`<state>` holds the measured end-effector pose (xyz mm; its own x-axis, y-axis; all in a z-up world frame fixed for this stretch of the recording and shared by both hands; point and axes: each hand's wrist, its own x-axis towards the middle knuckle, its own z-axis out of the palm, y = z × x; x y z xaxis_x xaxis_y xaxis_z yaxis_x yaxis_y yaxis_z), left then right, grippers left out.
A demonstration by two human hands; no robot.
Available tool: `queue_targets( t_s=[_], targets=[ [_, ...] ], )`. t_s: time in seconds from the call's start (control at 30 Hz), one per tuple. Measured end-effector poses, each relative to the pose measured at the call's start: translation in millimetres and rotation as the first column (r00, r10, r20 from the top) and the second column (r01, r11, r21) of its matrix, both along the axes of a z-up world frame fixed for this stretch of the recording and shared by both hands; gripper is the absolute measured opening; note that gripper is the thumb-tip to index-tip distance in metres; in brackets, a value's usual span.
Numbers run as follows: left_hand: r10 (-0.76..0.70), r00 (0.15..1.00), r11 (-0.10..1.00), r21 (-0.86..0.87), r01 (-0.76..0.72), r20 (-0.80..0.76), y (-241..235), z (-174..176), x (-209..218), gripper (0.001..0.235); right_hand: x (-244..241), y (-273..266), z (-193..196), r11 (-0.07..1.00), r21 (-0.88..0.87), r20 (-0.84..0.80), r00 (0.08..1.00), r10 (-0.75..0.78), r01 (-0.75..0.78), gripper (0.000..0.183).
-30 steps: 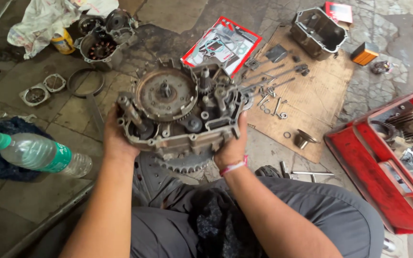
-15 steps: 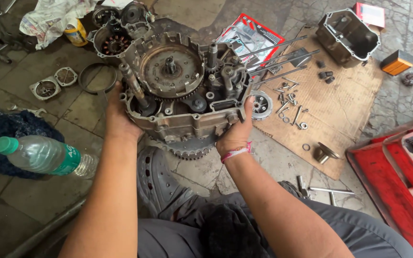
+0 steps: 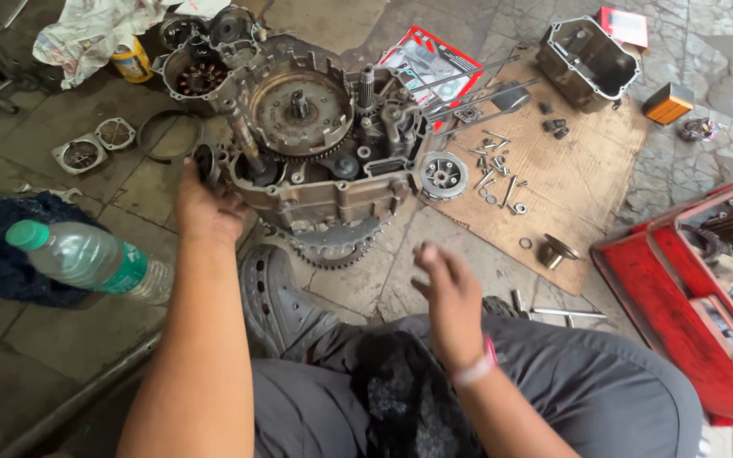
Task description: The person sits on the floor of a motorcycle repair workshop with a disassembled engine case in front of them. They pick up a small round metal engine cover, wipe and rub it with a dark rag, set it down, and use a screwdriver on it while continuing to handle and clean the part.
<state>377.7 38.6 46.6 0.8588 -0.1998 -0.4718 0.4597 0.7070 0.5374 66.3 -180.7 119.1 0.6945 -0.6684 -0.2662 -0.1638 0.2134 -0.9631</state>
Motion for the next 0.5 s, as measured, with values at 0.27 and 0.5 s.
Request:
queue_targets(
  t_s=[0.27,0.5],
  targets=[
    [0.066,0.998,0.994,0.093,-0.064,-0.021,27,27,-40,0.062,-151,39,39,0.105,-0.700,-0.479,0.574,0.664,-0.706,0.074],
    [0.051,0.999,0.983,0.178,-0.048,-0.009,43,44,-86,0.063,-191,45,27,-0.249,-0.826,-0.549,0.625,0.555,-0.505,0.065]
  ],
)
